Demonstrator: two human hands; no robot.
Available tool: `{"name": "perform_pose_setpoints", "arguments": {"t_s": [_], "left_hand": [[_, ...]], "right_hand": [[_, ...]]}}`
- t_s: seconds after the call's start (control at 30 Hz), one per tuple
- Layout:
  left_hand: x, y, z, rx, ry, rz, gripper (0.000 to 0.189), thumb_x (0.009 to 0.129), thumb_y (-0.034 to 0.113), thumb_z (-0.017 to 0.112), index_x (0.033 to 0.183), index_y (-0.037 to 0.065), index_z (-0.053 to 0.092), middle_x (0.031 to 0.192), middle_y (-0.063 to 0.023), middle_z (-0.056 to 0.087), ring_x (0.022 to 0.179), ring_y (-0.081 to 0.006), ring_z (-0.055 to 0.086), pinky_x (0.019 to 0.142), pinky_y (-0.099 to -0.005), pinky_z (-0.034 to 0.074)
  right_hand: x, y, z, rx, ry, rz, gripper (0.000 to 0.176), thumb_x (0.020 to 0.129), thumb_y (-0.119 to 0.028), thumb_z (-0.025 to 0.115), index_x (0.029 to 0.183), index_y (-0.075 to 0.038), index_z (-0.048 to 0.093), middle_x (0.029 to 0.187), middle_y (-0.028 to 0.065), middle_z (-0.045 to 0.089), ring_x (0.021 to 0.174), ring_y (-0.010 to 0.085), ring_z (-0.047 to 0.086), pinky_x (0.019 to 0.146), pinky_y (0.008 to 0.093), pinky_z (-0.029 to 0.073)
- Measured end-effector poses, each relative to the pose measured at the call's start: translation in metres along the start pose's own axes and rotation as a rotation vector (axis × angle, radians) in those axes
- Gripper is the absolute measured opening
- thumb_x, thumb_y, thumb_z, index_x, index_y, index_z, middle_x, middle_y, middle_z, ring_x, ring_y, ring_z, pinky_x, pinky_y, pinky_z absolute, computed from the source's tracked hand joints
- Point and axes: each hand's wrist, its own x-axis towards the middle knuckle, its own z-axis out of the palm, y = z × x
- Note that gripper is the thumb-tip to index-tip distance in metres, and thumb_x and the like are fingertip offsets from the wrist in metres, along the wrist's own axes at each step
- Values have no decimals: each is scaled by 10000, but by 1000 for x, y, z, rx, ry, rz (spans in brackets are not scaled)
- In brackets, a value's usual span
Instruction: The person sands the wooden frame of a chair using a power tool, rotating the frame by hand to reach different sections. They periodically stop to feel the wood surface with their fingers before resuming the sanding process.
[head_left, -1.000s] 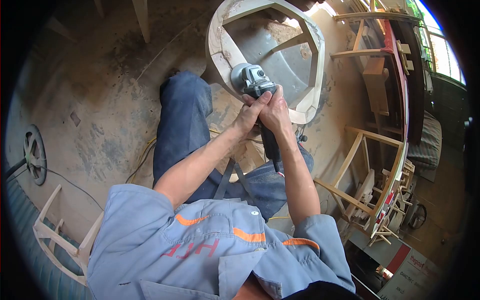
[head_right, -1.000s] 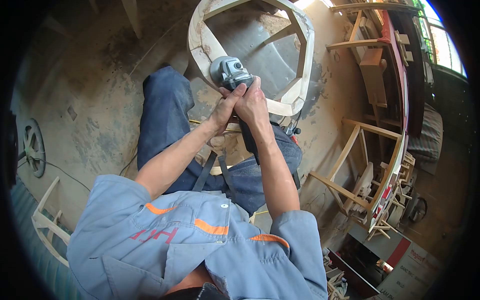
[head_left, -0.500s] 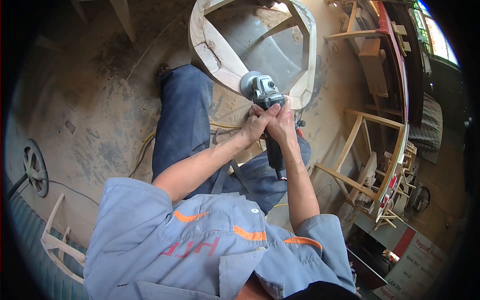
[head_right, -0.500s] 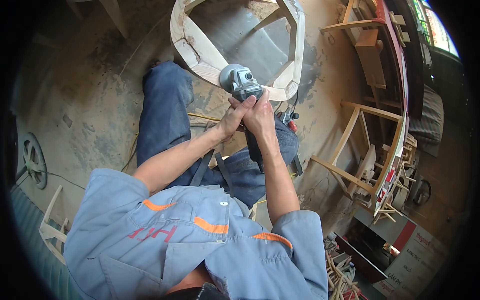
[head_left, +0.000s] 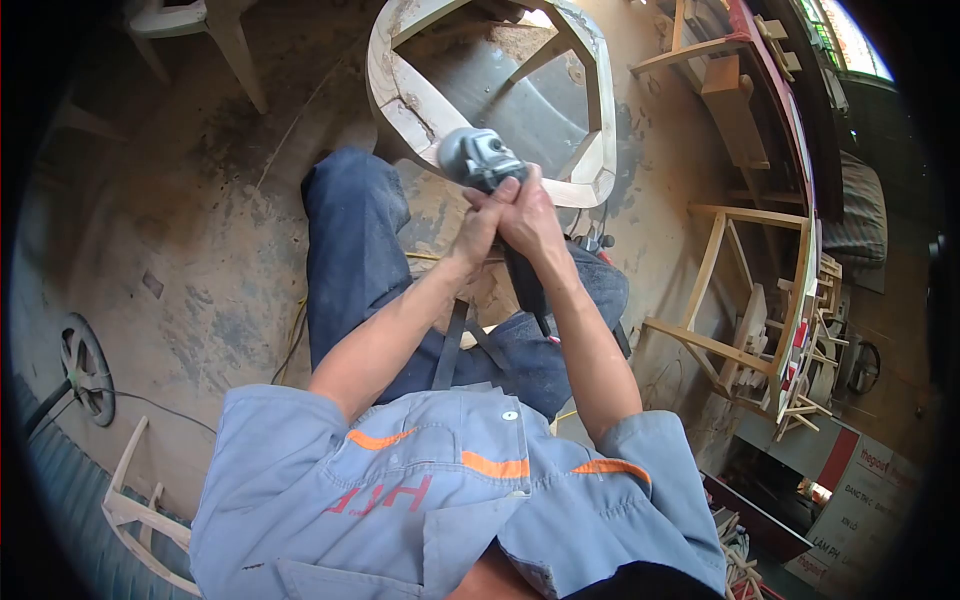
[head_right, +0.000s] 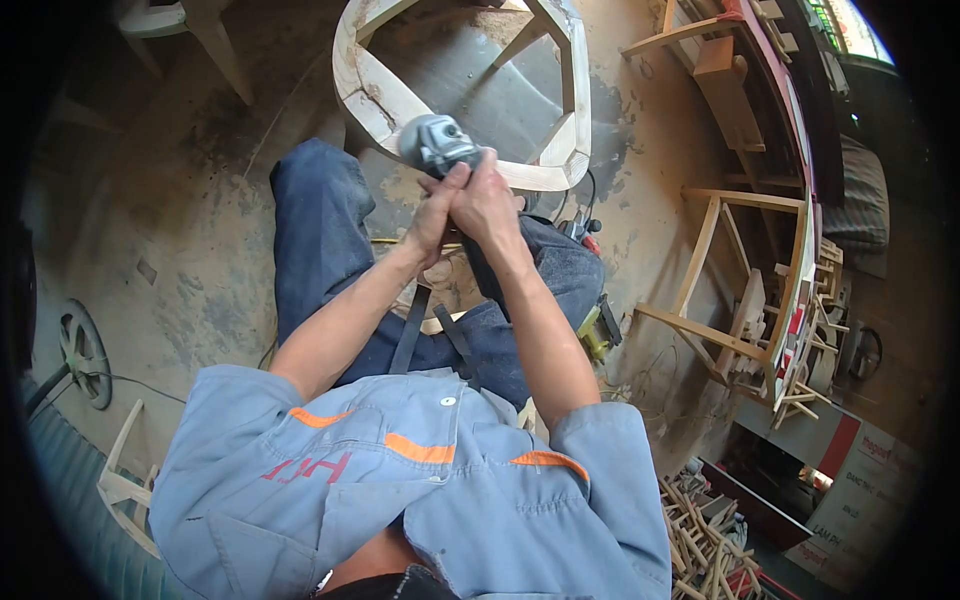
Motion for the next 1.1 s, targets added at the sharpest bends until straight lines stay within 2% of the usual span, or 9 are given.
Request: {"name": "perform_pose_setpoints", "arguments": {"t_s": [0.07, 0.23, 0.33, 0.47, 0.57, 0.73, 0.8, 0.9, 1.1], "left_hand": [[-1, 10, -7, -71, 4, 93, 815, 949, 699, 600, 1413, 33, 539, 1302, -132, 639, 1217, -217, 615, 1014, -361, 505], [4, -12, 18, -84, 0, 125, 667, 953, 638, 658, 1285, 61, 635, 1145, -60, 661, 1045, -151, 635, 881, -289, 514], [10, -27, 31, 19, -90, 11, 722, 933, 703, 623, 1251, 55, 652, 1127, -75, 674, 985, -150, 664, 791, -306, 562], [16, -34, 46, 166, -194, -196, 916, 890, 807, 558, 1400, 47, 549, 1246, -172, 644, 1083, -249, 676, 877, -350, 572], [11, -18, 65, 297, -292, -340, 922, 895, 798, 558, 1439, 56, 511, 1284, -181, 628, 1149, -271, 649, 919, -401, 563], [4, -35, 22, 95, -133, -137, 823, 937, 694, 609, 1439, 49, 510, 1314, -141, 621, 1207, -239, 609, 1019, -413, 510], [-17, 4, 15, 23, -77, -28, 808, 955, 696, 581, 1433, 46, 524, 1352, -132, 619, 1245, -242, 604, 1083, -393, 465], [-24, 26, 10, -15, -13, -32, 851, 980, 735, 485, 1467, 38, 495, 1428, -145, 580, 1336, -266, 558, 1137, -415, 428], [5, -40, 44, 88, -171, -151, 858, 972, 752, 488, 1455, 44, 501, 1404, -131, 591, 1285, -260, 592, 1071, -436, 492]], "right_hand": [[12, -8, -1, -63, -56, -58, 764, 797, -500, 866, 1140, 41, 448, 965, 325, 714, 949, 498, 714, 808, 527, 571], [-3, 13, -13, -37, 22, -117, 794, 796, -491, 867, 1176, 50, 428, 941, 331, 713, 932, 495, 718, 802, 524, 574], [-12, 24, -35, -74, 10, 72, 764, 805, -454, 866, 1174, 69, 448, 952, 307, 734, 931, 473, 732, 817, 502, 581], [-27, 44, -49, -121, 157, 102, 717, 830, -436, 848, 1155, 76, 464, 893, 266, 748, 910, 438, 749, 816, 481, 588], [-34, 84, -47, 337, 186, 426, 729, 816, -413, 879, 1233, 58, 511, 1051, 260, 745, 1020, 365, 746, 881, 428, 582], [-35, 40, -21, 6, 147, 150, 717, 826, -439, 871, 1231, 38, 521, 1061, 242, 753, 1016, 338, 750, 893, 438, 581], [-20, 12, -3, -29, 58, 2, 725, 849, -557, 797, 1117, 34, 475, 963, 293, 730, 946, 479, 718, 842, 529, 569], [-1, -7, 7, -61, -26, -27, 765, 861, -572, 760, 1171, 48, 436, 965, 332, 712, 948, 512, 701, 823, 562, 557], [-28, 55, -48, -37, 40, 121, 827, 792, -571, 823, 1179, 57, 450, 987, 345, 708, 978, 507, 703, 855, 541, 560]]}}
